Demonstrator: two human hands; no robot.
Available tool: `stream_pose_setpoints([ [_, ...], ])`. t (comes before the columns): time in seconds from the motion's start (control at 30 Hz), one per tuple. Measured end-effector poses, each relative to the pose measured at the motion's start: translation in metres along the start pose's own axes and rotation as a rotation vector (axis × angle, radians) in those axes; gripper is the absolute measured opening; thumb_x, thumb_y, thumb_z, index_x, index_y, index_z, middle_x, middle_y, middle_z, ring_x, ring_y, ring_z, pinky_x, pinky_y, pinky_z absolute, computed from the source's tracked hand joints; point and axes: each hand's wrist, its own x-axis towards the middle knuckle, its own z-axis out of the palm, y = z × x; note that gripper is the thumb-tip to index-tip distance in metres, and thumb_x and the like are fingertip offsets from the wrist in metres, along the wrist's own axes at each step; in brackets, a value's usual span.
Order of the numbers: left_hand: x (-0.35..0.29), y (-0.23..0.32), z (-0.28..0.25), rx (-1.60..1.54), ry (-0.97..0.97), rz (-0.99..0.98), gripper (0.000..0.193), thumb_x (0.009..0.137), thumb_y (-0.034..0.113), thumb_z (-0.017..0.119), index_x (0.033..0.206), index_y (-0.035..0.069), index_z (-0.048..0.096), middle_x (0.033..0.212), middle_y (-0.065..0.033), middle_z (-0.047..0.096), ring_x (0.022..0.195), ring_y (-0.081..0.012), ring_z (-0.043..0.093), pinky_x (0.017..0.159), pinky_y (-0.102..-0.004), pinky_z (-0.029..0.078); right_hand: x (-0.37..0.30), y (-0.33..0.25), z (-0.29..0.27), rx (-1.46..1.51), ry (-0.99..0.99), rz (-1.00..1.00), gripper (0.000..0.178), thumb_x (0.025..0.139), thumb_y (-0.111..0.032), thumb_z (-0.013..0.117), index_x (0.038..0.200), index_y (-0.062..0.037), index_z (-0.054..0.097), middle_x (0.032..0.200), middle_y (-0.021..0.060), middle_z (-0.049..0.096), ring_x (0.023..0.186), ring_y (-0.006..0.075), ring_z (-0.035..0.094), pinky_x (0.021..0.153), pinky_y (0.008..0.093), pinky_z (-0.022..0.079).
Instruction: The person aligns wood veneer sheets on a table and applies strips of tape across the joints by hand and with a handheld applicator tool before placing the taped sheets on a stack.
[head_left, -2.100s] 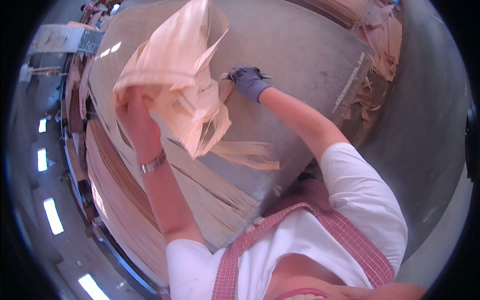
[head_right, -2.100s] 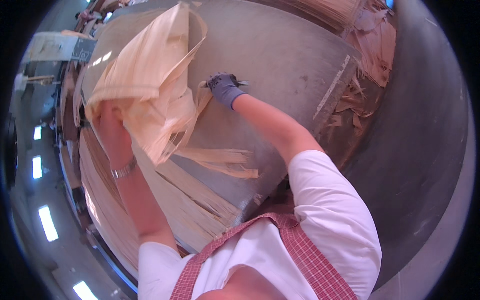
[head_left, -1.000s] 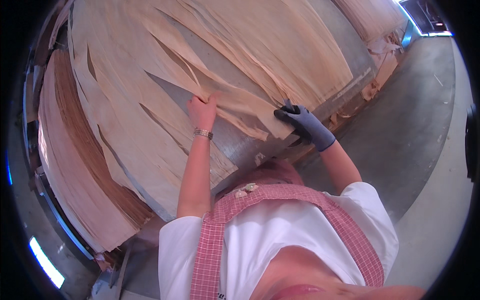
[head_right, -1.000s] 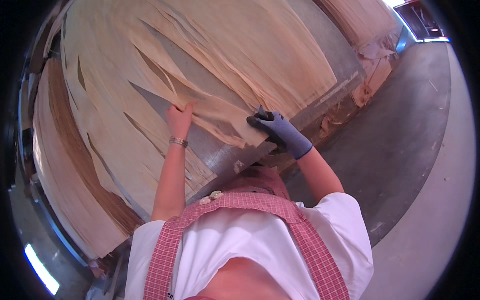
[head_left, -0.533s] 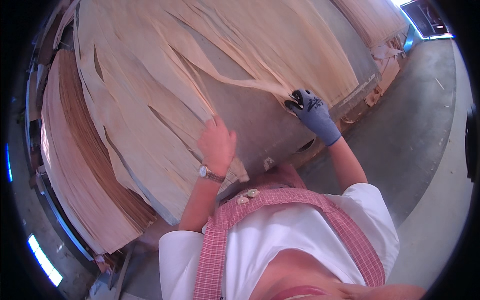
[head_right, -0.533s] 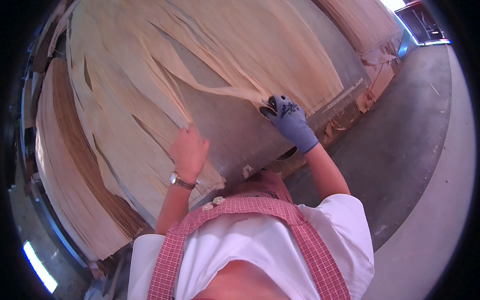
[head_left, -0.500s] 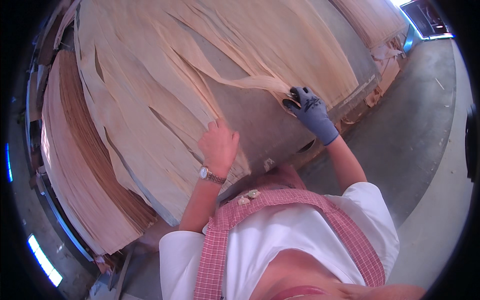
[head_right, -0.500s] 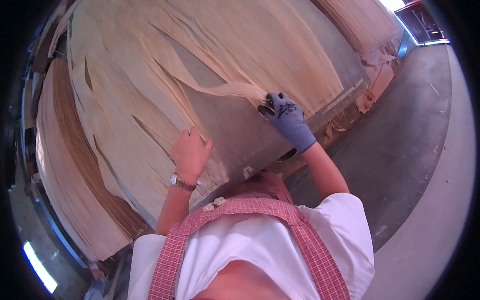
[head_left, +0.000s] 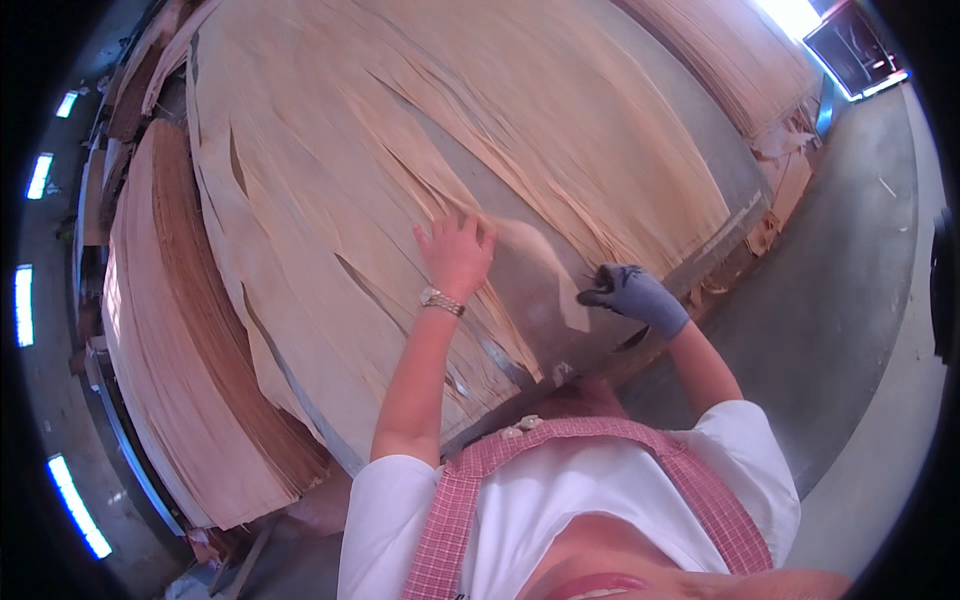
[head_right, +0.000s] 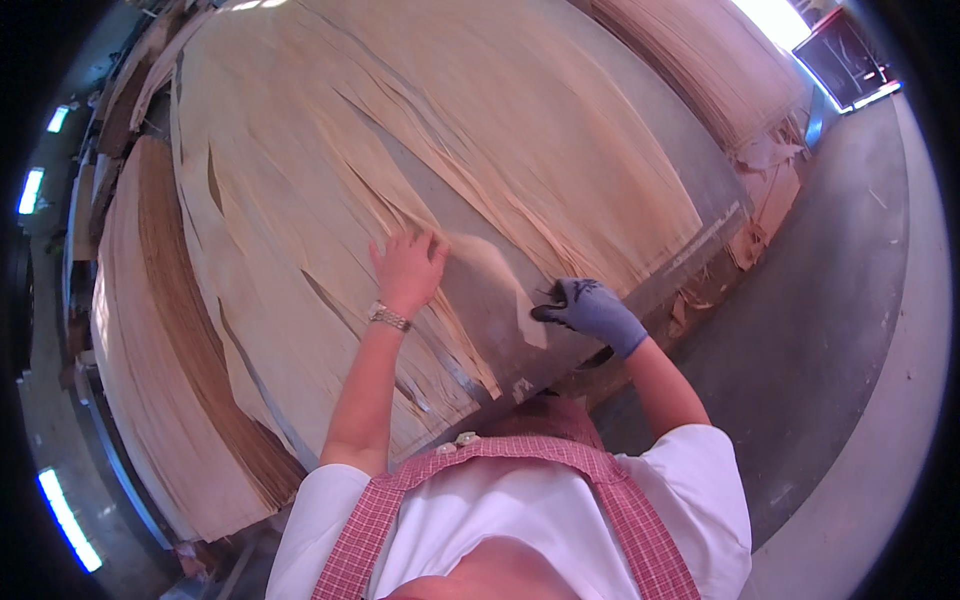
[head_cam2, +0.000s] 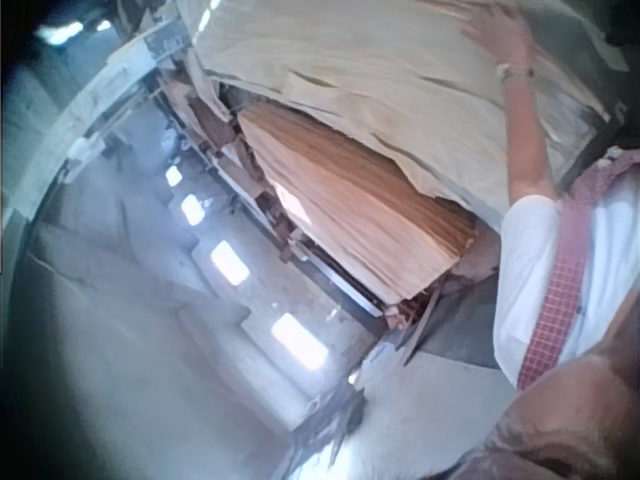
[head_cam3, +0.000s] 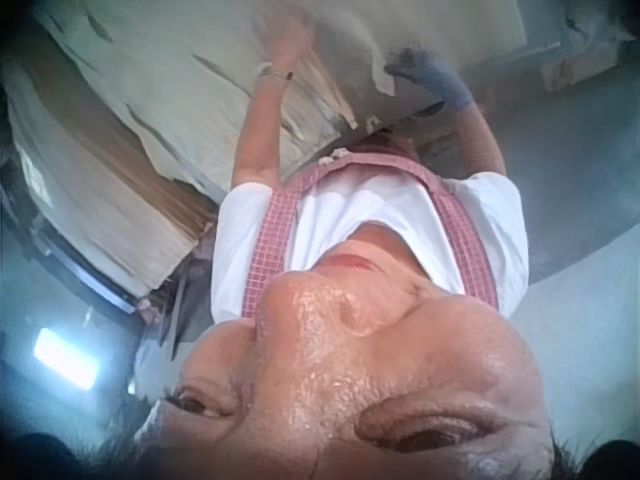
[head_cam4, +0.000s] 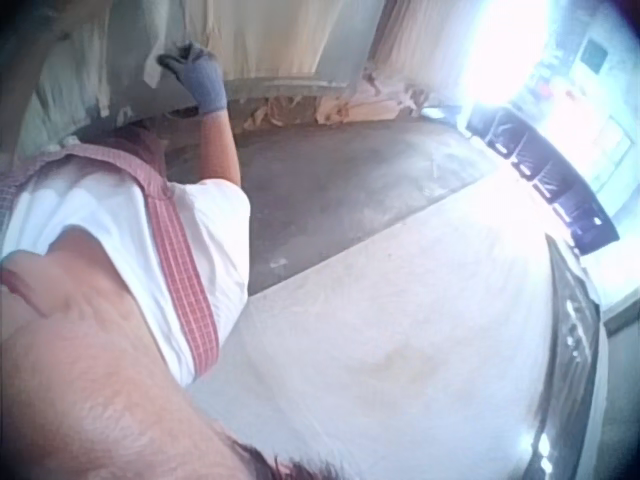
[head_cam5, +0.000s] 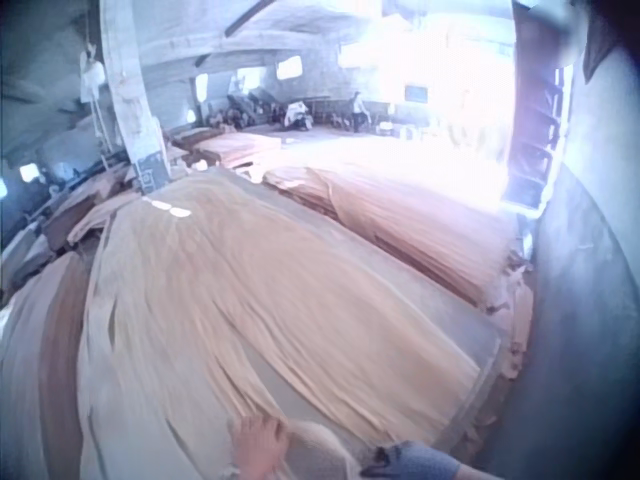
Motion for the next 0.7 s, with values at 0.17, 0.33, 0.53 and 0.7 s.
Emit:
stream_pose_setpoints([
  [0.17, 0.011, 0.012, 0.007, 0.035, 0.018, -0.032, 0.061, 0.094, 0.05, 0.054, 0.146, 0.019, 0.046, 0.153, -0.0174, 0.037, 0.144, -0.0349, 0.03, 0.115, -0.0608, 0.018, 0.038, 0.033, -0.018, -0.253, 0.525, 0.166, 0.046, 0.095, -0.041, 0.057, 0.134, -0.0158, 0.052, 0.133, 0.0173, 0.056, 0.119, 0.0358, 0.056, 0.083, 0.0453, 0.055],
  [0.33, 0.038, 0.037, 0.026, 0.013, 0.152, 0.218, 0.069, 0.092, 0.055, 0.054, 0.152, 0.026, 0.035, 0.161, -0.0135, 0.024, 0.148, -0.0352, 0.021, 0.117, -0.0604, 0.014, 0.074, 0.06, 0.002, -0.527, 0.439, 0.279, 0.06, 0.099, -0.039, 0.051, 0.153, -0.0278, 0.029, 0.159, 0.0106, 0.028, 0.144, 0.0344, 0.03, 0.082, 0.0556, 0.056],
  [0.53, 0.055, 0.039, 0.043, 0.051, 0.079, 0.21, 0.072, 0.092, 0.059, 0.052, 0.154, 0.03, 0.03, 0.162, -0.0121, 0.02, 0.149, -0.0357, 0.018, 0.117, -0.0618, 0.012, 0.075, 0.044, 0.011, -0.55, 0.328, 0.318, 0.061, 0.097, -0.04, 0.053, 0.153, -0.0273, 0.031, 0.158, 0.0109, 0.03, 0.143, 0.0342, 0.032, 0.077, 0.0579, 0.057],
  [0.7, 0.047, 0.03, 0.051, 0.036, 0.087, 0.209, 0.075, 0.091, 0.059, 0.053, 0.155, 0.028, 0.028, 0.162, -0.0143, 0.021, 0.148, -0.0391, 0.017, 0.116, -0.0629, 0.011, 0.061, 0.034, 0.005, -0.504, 0.423, 0.197, 0.058, 0.094, -0.035, 0.058, 0.148, -0.0241, 0.038, 0.15, 0.0145, 0.038, 0.136, 0.0374, 0.039, 0.081, 0.0547, 0.056],
])
